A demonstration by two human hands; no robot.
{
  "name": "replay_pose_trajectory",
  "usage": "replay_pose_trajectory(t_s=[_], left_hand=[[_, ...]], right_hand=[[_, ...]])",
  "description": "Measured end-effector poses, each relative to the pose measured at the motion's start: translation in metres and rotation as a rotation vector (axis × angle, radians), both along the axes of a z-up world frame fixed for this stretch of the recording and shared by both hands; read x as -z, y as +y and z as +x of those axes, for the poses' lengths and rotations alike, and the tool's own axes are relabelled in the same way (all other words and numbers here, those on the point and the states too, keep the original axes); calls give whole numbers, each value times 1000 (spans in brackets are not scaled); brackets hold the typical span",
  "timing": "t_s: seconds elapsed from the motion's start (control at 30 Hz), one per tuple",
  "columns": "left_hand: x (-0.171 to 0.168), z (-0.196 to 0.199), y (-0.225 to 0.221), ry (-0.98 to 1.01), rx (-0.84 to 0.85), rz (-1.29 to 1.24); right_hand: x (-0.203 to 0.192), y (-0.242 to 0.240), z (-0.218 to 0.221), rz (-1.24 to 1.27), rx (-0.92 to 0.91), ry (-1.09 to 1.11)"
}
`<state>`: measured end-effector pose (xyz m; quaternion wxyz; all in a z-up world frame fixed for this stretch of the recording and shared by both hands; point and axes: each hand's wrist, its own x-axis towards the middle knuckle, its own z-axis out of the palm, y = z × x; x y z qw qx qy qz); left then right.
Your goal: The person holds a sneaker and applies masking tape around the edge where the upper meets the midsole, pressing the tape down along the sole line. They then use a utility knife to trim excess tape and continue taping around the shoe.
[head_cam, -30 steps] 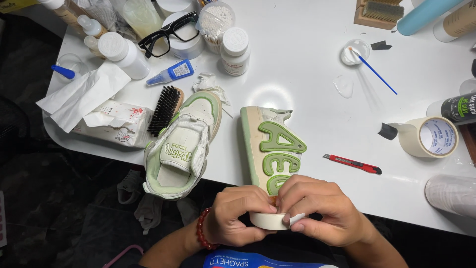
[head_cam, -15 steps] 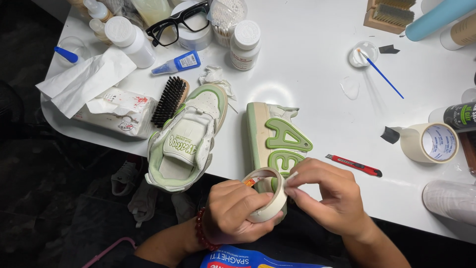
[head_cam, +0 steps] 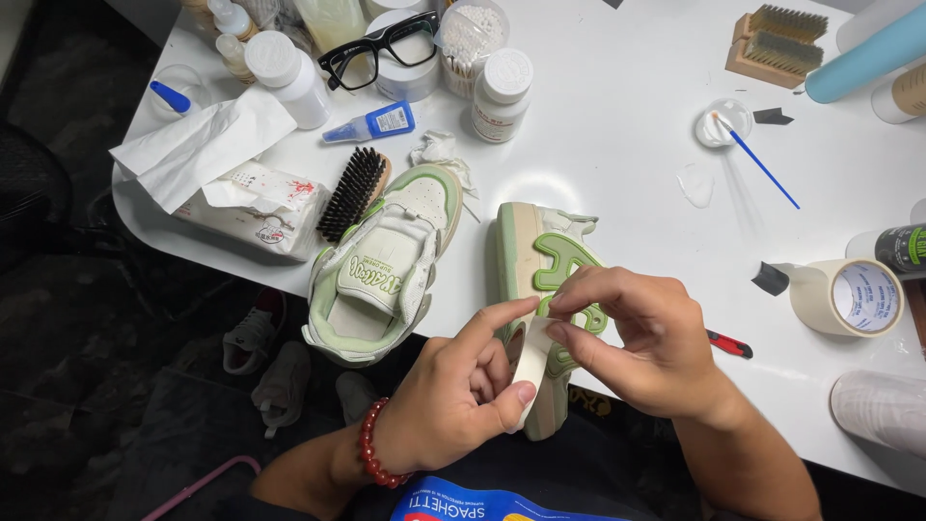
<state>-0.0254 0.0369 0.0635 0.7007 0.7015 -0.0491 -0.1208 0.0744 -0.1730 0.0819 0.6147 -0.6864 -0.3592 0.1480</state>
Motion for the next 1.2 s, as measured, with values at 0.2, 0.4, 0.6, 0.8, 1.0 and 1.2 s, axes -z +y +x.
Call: replay_pose_trajectory(t_s=[0.2, 0.4, 0.6, 0.8, 1.0, 1.2], left_hand=[[6, 6, 3, 294, 97, -166], [0, 10, 6, 166, 96, -283], [5, 10, 4, -186, 7, -279], [1, 14, 9, -157, -213, -341], [18, 20, -26, 20, -257, -669], [20, 8, -34, 162, -252, -708]], right_hand=[[-28, 9, 3, 58, -25, -27], [-52, 23, 5, 63, -71, -157], [-63, 31, 10, -150, 38, -320], [-60, -5, -25, -310, 396, -659], [10, 4, -68, -280, 266, -788], [37, -20, -85, -113, 307, -607]])
